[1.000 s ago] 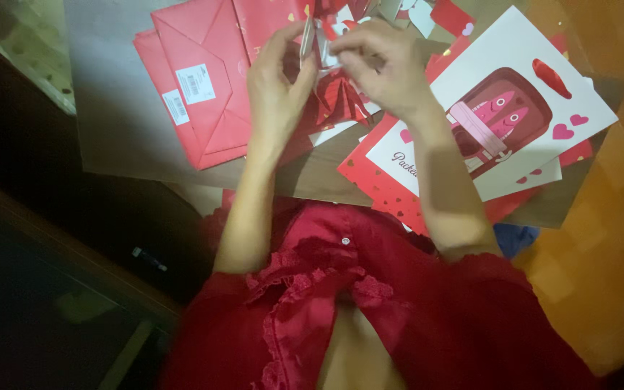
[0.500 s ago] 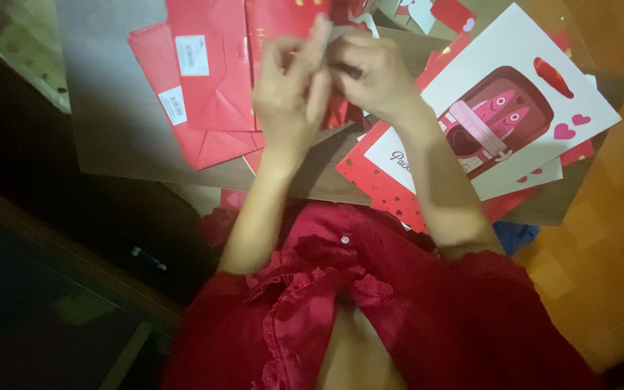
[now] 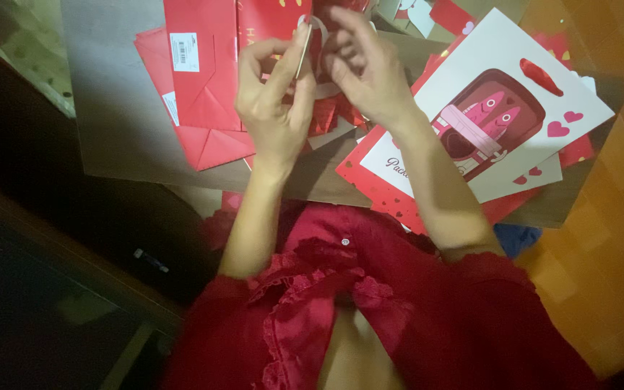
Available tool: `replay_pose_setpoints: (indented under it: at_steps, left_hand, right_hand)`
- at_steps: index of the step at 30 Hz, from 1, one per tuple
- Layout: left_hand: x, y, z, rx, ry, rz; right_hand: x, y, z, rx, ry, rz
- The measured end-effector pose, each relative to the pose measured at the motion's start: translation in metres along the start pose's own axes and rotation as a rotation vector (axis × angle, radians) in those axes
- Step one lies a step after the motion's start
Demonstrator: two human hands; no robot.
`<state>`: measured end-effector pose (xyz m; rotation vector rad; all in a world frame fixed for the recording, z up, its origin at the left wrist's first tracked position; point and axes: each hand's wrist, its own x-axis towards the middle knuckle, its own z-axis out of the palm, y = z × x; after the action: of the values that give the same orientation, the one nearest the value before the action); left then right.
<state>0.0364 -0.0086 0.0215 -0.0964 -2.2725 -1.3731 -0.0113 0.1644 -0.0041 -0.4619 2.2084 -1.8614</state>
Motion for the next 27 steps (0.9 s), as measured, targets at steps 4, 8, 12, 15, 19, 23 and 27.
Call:
replay_pose_setpoints:
  at_steps: [4,8,12,15,19,23,27]
  left_hand:
    - [-0.001,0.0,-0.001,-0.033,-0.02,-0.016]
    - [0.0,-0.003,-0.005,-0.073,0.0,-0.061]
    - [0.0,-0.004,-0.005,-0.077,-0.01,-0.067]
    - [-0.001,-0.004,-0.003,0.013,-0.004,0.004]
    - [-0.002,-0.006,-0.003,-0.062,-0.001,-0.044]
    - [-0.001,-0.009,-0.004,-0.127,0.011,-0.076]
    - [-0.001,-0.01,-0.005,-0.127,0.025,-0.096]
  right_hand:
    - [-0.003,0.007,-0.005,-0.094,0.195,-0.15]
    - [-0.003,0.007,-0.011,0.091,0.175,-0.108]
    - [-0.005,0.004,-0.013,0.012,-0.109,-0.114]
    - [-0.005,0.007,-0.005,-0.272,-0.217,-0.166]
    - [-0.004,0.014,0.003,-0.222,-0.265,-0.072]
    - [-0.005,0.013,-0.006,0.244,-0.105,-0.057]
    - [-0.005,0.002,-0.016,0.081,-0.071,0.048]
